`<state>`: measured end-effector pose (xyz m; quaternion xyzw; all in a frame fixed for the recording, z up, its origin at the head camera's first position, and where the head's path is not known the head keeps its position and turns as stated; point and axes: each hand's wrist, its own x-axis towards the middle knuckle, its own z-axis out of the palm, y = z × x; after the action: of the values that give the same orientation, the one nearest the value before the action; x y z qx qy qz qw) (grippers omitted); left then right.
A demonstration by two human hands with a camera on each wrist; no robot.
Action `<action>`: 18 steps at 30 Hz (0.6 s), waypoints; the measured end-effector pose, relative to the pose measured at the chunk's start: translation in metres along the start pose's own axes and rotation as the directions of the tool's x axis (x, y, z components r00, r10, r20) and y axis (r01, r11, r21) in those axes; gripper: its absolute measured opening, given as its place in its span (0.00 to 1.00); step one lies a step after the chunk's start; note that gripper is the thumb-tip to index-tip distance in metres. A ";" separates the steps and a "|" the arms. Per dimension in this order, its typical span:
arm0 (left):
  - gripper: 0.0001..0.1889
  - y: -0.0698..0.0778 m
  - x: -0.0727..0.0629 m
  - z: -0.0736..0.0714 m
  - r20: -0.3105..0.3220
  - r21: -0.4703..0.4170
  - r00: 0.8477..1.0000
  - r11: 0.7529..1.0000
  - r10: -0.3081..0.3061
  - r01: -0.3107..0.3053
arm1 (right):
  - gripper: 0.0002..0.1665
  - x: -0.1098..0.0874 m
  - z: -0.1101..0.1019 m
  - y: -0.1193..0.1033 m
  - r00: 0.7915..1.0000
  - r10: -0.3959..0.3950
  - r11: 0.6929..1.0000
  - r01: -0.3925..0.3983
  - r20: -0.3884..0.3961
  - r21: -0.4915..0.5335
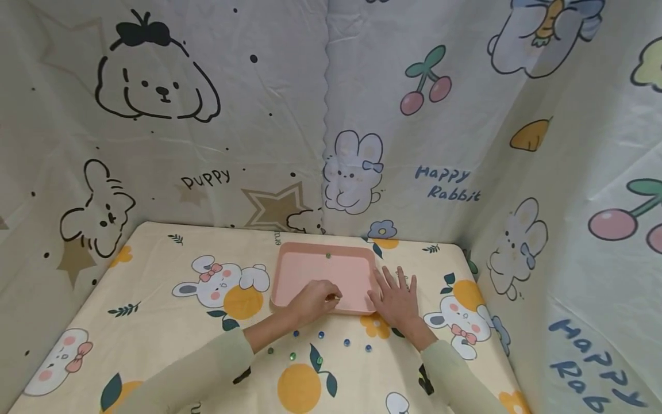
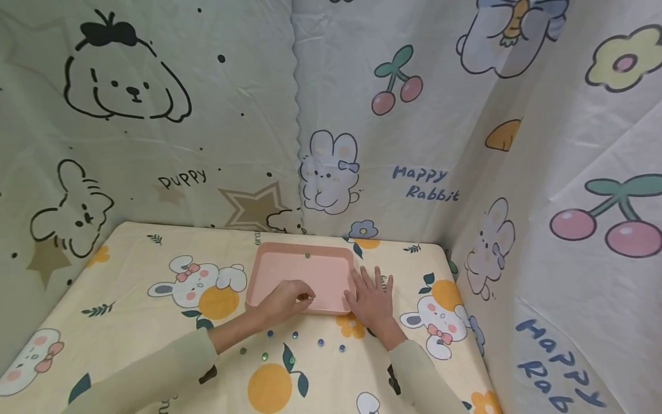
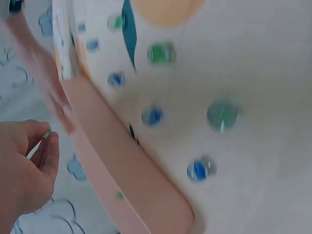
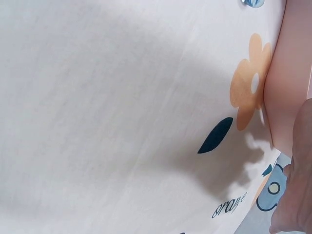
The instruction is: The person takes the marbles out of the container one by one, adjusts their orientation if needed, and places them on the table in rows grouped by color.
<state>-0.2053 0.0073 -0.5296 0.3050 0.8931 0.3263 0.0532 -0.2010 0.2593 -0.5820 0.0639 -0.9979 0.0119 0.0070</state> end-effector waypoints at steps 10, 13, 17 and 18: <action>0.06 0.022 -0.031 0.015 0.139 -0.068 0.986 0.994 0.092 -0.083 | 0.41 0.003 0.001 0.001 1.000 0.011 1.000 -0.011 0.006 -0.014; 0.05 0.024 -0.036 0.022 0.178 -0.091 0.976 0.990 0.122 -0.107 | 0.41 0.003 0.000 0.001 1.000 0.016 1.000 -0.016 0.017 -0.009; 0.05 0.027 -0.044 0.034 0.256 -0.084 0.957 0.990 0.134 -0.116 | 0.41 0.002 0.001 0.001 0.999 0.017 1.000 -0.017 0.036 -0.006; 0.05 0.028 -0.046 0.037 0.276 -0.079 0.952 0.990 0.133 -0.115 | 0.40 0.002 0.001 0.000 0.999 0.016 1.000 -0.015 0.035 -0.005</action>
<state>-0.1429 0.0173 -0.5461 0.4018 0.8451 0.3102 0.1679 -0.2028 0.2595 -0.5826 0.0563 -0.9983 0.0086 -0.0106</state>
